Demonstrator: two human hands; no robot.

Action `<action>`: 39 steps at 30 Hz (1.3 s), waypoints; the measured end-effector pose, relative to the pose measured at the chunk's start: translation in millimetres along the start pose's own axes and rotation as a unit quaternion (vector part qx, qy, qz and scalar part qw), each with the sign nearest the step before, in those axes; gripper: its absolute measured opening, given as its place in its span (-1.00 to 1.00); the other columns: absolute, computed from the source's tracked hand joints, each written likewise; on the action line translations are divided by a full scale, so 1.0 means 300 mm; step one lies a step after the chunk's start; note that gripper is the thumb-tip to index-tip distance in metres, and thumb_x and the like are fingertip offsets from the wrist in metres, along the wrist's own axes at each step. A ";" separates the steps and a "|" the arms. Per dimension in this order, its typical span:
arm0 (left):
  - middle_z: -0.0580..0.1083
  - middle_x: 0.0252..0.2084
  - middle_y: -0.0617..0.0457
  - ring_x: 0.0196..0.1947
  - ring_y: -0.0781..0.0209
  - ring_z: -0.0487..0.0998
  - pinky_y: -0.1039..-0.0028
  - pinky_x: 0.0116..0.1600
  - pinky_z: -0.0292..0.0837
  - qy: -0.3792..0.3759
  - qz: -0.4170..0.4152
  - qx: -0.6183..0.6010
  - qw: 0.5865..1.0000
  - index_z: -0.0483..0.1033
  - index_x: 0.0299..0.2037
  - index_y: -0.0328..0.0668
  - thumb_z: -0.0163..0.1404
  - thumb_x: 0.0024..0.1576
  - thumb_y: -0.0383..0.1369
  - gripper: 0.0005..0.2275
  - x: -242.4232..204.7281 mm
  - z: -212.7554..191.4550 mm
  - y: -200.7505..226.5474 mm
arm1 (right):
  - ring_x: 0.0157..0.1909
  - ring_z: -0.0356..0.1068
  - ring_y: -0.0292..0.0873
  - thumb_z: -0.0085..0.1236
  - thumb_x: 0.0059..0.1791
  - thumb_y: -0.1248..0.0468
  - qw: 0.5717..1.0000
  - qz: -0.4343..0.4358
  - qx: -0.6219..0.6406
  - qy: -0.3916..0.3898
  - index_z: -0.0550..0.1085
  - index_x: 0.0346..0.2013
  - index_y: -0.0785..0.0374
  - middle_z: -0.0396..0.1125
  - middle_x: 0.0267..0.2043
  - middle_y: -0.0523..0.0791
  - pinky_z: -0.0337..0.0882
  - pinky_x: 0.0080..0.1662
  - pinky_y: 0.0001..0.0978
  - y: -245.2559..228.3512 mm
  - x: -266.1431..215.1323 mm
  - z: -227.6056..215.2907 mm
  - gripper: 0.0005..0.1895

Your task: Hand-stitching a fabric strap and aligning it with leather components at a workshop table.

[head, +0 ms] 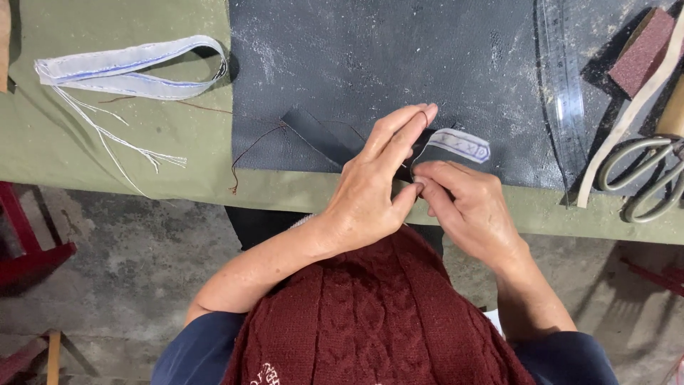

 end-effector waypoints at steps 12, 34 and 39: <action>0.00 0.60 -0.04 0.64 -0.02 0.11 0.24 0.61 0.25 -0.004 0.012 0.067 0.998 -0.08 0.55 -0.15 -0.04 -0.02 -0.75 -0.15 0.013 0.013 -0.005 | -0.28 0.23 -0.07 -0.23 0.05 0.57 1.000 -0.010 0.014 0.025 0.41 -0.28 0.38 0.22 -0.31 -0.03 0.29 -0.14 -0.23 -0.051 0.029 0.023 -0.79; -0.04 0.58 -0.12 0.62 -0.07 0.10 0.17 0.62 0.30 0.029 0.066 0.011 0.997 -0.13 0.54 -0.20 -0.11 0.38 -0.35 -0.42 0.024 -0.151 0.085 | -0.23 0.24 -0.16 -0.07 0.12 0.48 0.990 0.010 0.037 0.136 0.42 -0.21 0.30 0.31 -0.27 -0.11 0.29 -0.16 -0.33 -0.090 0.115 0.026 -0.91; 0.25 0.40 0.01 0.31 0.16 0.41 0.32 0.41 0.32 0.086 0.017 -0.121 0.989 0.23 0.44 -0.02 0.05 0.28 -0.27 -0.50 0.020 -0.264 0.049 | -0.22 0.31 -0.08 0.03 0.04 0.45 0.981 0.035 -0.039 0.187 0.37 -0.09 0.27 0.30 -0.24 -0.09 0.30 -0.12 -0.23 -0.036 0.116 0.042 -0.84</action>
Point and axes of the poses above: each hand's wrist, its own x-axis towards the middle knuckle, its own z-axis out of the palm, y = z × x, the point moved 7 cm from there along x, towards the middle knuckle
